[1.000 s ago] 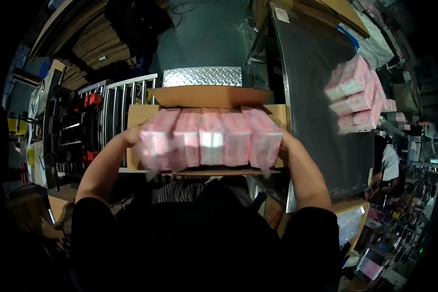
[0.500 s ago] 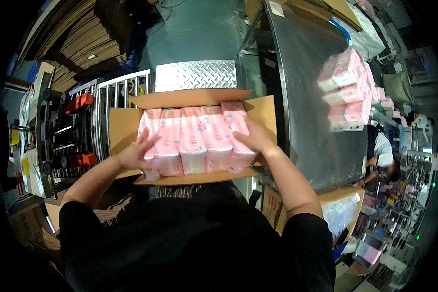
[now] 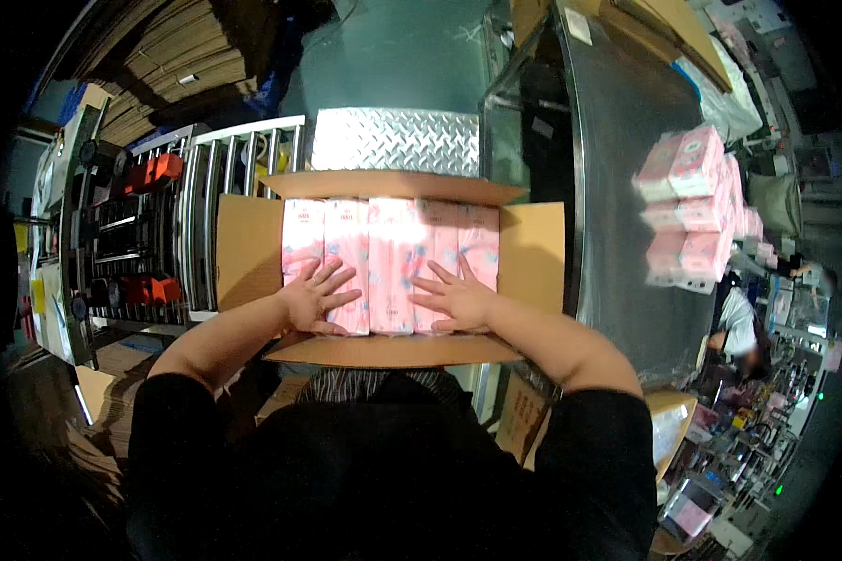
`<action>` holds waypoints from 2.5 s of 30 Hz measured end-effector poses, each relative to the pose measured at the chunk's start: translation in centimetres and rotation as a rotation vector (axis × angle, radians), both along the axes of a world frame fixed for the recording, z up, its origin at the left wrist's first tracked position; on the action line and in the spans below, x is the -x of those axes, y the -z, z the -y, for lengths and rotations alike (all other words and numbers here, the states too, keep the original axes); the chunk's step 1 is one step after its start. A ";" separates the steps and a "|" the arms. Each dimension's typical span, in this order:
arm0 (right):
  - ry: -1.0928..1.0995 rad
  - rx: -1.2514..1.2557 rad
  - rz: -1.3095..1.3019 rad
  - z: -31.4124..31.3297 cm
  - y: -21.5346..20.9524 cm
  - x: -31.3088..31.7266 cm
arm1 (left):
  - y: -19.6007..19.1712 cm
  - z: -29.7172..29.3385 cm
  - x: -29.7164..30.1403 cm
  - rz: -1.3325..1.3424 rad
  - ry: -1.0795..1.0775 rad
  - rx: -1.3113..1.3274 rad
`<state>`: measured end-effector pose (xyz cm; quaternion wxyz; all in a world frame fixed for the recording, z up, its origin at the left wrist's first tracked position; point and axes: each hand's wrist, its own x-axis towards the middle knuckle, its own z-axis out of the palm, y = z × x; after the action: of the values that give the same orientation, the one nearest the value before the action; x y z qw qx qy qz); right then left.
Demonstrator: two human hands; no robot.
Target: The person packs bundles of pink-wrapped tissues into cardboard boxes, folds the top flaps, and places the boxes onto a conveyor belt.
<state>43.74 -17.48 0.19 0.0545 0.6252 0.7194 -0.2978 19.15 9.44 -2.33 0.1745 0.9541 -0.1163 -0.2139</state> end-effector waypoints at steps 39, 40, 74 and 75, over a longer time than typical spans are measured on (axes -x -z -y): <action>1.762 0.016 -1.404 5.7 9.8 -5.4 | -4.5 -1.8 -4.9 0.232 -1.408 0.108; 1.749 0.018 -1.423 5.2 11.5 -4.6 | -5.4 -3.7 -4.8 0.233 -1.390 0.076; 0.605 0.270 -0.965 -20.7 5.5 12.7 | -8.2 -21.1 19.0 -0.174 -1.557 -0.477; 0.682 0.202 -1.136 -17.3 6.2 11.9 | -8.1 -18.0 21.4 -0.067 -1.531 -0.529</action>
<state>31.81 -0.14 -5.99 -0.3718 0.5554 0.3669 -0.6470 -2.22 27.43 5.75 0.0447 0.7720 0.6285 -0.0841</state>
